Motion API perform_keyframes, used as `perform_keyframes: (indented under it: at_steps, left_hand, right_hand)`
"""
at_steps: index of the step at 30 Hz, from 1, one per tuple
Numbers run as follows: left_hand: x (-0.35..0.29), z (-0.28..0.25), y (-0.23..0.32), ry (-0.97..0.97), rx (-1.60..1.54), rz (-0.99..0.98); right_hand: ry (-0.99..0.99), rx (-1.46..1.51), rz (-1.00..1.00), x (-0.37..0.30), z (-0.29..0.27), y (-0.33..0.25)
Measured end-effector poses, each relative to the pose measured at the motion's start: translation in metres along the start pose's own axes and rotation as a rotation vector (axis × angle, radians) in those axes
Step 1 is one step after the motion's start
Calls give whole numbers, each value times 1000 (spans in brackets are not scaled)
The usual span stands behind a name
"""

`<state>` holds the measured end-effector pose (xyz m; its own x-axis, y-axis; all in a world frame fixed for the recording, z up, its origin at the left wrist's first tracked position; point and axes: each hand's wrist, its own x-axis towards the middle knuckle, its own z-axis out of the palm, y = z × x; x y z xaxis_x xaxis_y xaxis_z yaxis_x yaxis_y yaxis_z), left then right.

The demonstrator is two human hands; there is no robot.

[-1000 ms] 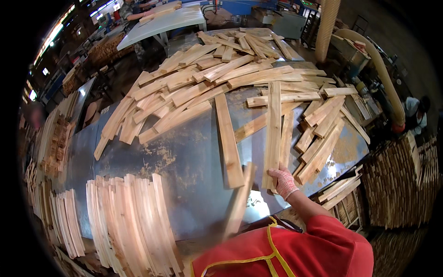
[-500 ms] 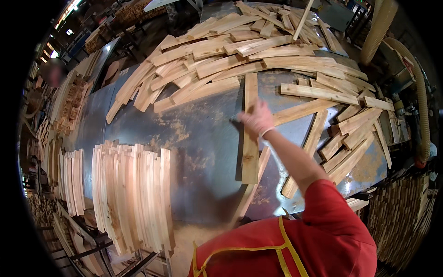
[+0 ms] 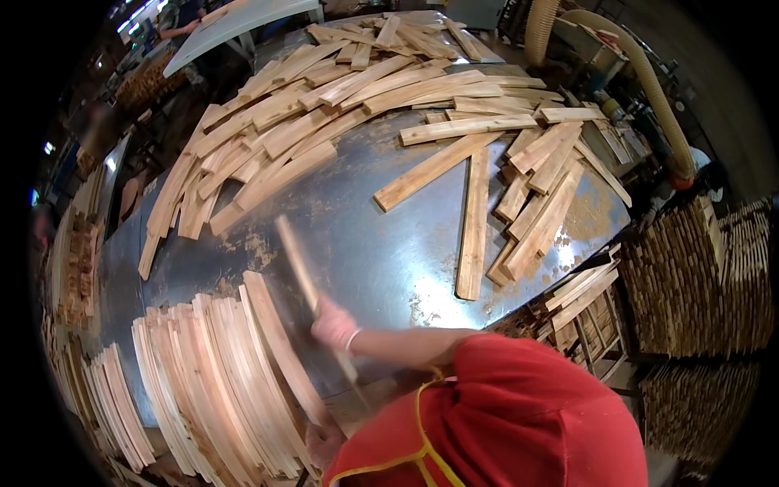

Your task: The person repeatedly picks up small wooden planks from a large pile on a metal table and stacks them neatly on the left side. The person handles the planks one at a time or in small groups, organizing them into a growing stack while another person works in the background.

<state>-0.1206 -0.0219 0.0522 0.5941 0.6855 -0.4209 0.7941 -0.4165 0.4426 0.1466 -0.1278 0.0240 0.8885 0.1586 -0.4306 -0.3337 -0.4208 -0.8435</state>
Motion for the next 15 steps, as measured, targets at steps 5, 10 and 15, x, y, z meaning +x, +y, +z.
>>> perform_keyframes:
  at_steps: [5,10,15]
  left_hand:
    - [67,-4,-51,385,364,604]
    - [78,-4,-42,398,591,549]
    - [105,10,-28,516,632,828]
  right_hand:
    - [-272,-167,-133,-8,131,27]
    - [-779,-265,-265,16,19,-23]
    - [365,-158,-475,78,-216,84]
